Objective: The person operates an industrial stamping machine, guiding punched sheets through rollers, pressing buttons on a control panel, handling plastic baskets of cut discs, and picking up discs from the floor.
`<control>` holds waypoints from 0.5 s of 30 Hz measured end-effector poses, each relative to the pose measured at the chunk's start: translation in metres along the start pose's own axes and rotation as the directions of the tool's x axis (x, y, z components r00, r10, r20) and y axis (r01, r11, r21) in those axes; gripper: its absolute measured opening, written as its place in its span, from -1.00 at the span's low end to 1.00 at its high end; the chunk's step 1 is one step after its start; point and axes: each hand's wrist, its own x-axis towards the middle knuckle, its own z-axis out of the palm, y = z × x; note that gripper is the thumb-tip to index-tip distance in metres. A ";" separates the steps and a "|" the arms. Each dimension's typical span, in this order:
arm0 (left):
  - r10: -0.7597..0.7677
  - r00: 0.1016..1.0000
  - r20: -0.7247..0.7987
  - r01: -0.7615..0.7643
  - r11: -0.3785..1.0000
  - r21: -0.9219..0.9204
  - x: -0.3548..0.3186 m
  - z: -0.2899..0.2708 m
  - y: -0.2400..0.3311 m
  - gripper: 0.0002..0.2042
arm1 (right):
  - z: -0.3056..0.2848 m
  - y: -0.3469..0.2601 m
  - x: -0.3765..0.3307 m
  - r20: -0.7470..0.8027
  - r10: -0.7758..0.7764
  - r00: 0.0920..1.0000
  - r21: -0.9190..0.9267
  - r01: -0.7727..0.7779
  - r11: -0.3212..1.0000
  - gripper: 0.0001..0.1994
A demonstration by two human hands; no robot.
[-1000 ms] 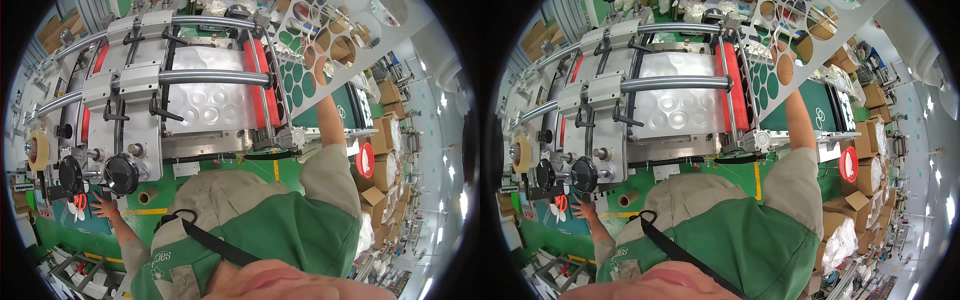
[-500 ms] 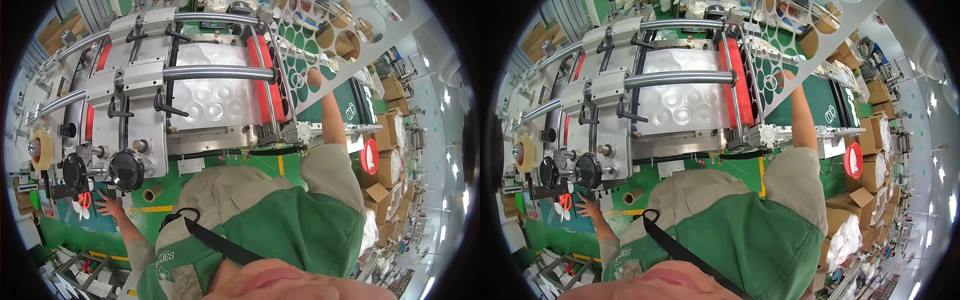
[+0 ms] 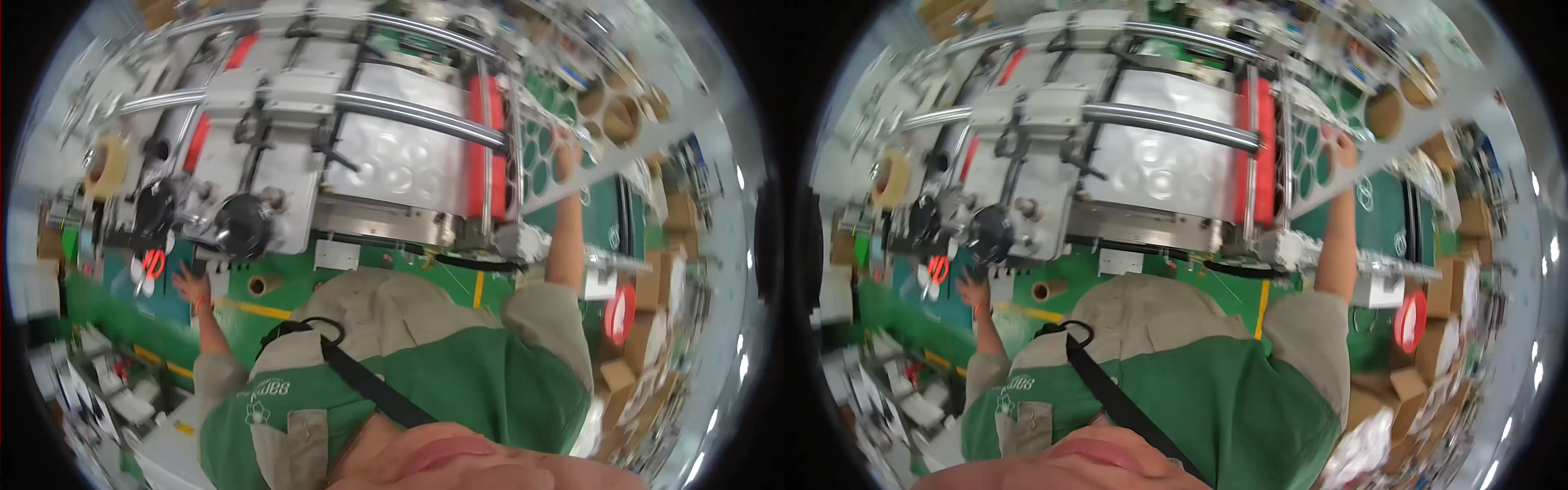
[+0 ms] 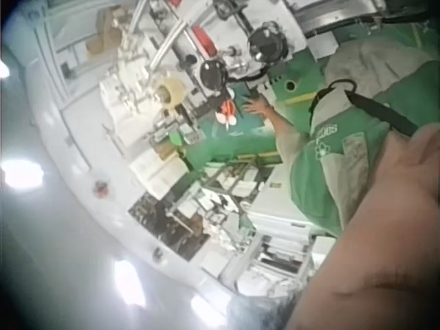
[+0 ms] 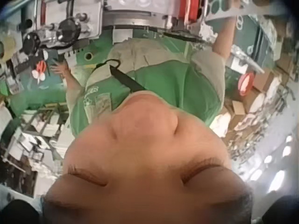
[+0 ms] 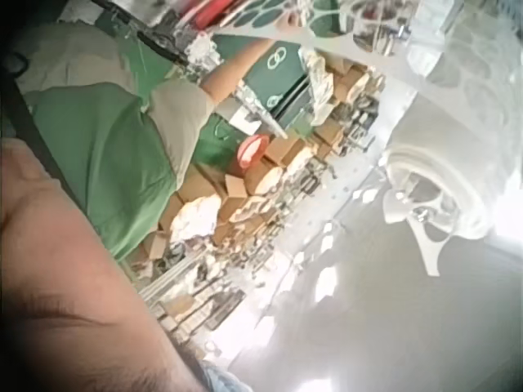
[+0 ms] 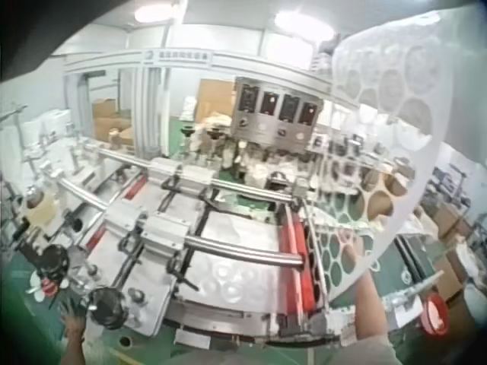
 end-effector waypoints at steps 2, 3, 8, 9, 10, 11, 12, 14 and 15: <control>-0.017 0.998 -0.063 0.003 0.978 -0.206 0.003 0.023 -0.002 -0.36 | -0.035 0.034 -0.007 -0.077 0.195 0.978 -0.068 -0.201 0.977 -0.77; -0.053 0.995 -0.084 0.021 0.939 -0.343 -0.001 0.030 0.006 -0.42 | -0.043 0.042 -0.012 0.011 0.121 0.993 -0.273 -0.113 0.955 -0.77; -0.304 0.948 0.090 0.116 0.067 -0.991 -0.014 -0.005 0.091 -0.46 | -0.039 0.046 -0.065 0.061 0.078 0.995 -0.428 -0.044 0.903 -0.68; -0.344 0.918 0.199 0.177 -0.096 -0.980 -0.010 0.005 0.095 -0.46 | -0.039 0.048 -0.072 -0.070 0.020 0.997 -0.339 -0.043 0.940 -0.66; -0.372 0.915 0.159 0.132 -0.097 -0.987 -0.003 0.025 0.080 -0.43 | -0.034 0.023 -0.077 -0.086 -0.070 0.994 -0.451 0.024 0.892 -0.68; -0.377 0.913 0.154 0.125 -0.101 -0.987 -0.004 0.032 0.079 -0.43 | -0.034 -0.002 -0.087 -0.110 -0.159 0.981 -0.567 0.069 0.821 -0.69; -0.428 0.885 0.184 0.132 -0.148 -0.980 -0.004 0.037 0.084 -0.41 | -0.049 0.013 -0.094 -0.176 -0.111 0.978 -0.423 0.027 0.906 -0.68; -0.487 0.847 0.213 0.124 -0.208 -0.970 -0.001 0.038 0.092 -0.35 | -0.061 0.020 -0.110 -0.223 -0.060 0.973 -0.257 0.001 0.966 -0.68; -0.493 0.843 0.214 0.122 -0.212 -0.970 -0.004 0.032 0.094 -0.35 | -0.060 0.003 -0.120 -0.302 -0.030 0.953 -0.188 -0.029 0.982 -0.72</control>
